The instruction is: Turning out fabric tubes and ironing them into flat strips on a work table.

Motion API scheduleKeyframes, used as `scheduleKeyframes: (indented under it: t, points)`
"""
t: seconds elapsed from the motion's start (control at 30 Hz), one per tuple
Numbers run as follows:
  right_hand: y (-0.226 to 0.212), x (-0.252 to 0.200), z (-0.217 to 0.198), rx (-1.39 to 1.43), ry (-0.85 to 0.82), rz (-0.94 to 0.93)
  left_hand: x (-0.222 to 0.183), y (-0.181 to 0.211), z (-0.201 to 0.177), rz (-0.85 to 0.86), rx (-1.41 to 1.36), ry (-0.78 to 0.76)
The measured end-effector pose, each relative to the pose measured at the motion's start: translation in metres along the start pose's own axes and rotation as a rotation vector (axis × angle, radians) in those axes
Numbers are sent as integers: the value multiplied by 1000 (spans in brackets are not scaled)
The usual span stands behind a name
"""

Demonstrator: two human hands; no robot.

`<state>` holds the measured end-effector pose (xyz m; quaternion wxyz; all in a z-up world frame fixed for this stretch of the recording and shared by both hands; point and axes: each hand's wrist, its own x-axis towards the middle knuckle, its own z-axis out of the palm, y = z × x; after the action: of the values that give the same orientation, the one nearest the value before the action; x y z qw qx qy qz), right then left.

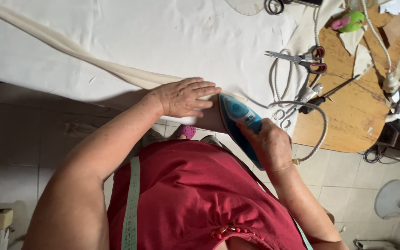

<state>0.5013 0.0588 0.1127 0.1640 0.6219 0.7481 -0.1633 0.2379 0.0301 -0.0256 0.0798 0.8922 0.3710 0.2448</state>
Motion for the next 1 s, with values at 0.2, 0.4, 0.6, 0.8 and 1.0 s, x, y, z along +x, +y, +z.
scheduleKeyframes:
  t: [0.2, 0.4, 0.6, 0.8, 1.0]
  points:
    - [-24, 13, -18, -64, 12, -88, -39, -27, 15, -407, 326, 84]
    - [-76, 19, -53, -83, -170, -287, -76, -59, 33, -656, 318, 0]
    - [-76, 45, -54, 214, -543, -235, -67, -46, -59, -816, 27, -189]
    - [-117, 32, -88, 365, -640, 17, -63, -40, -160, -1070, -46, -795]
    - [-90, 48, -49, 366, -502, -305, -104, -61, -170, -1143, -166, -450]
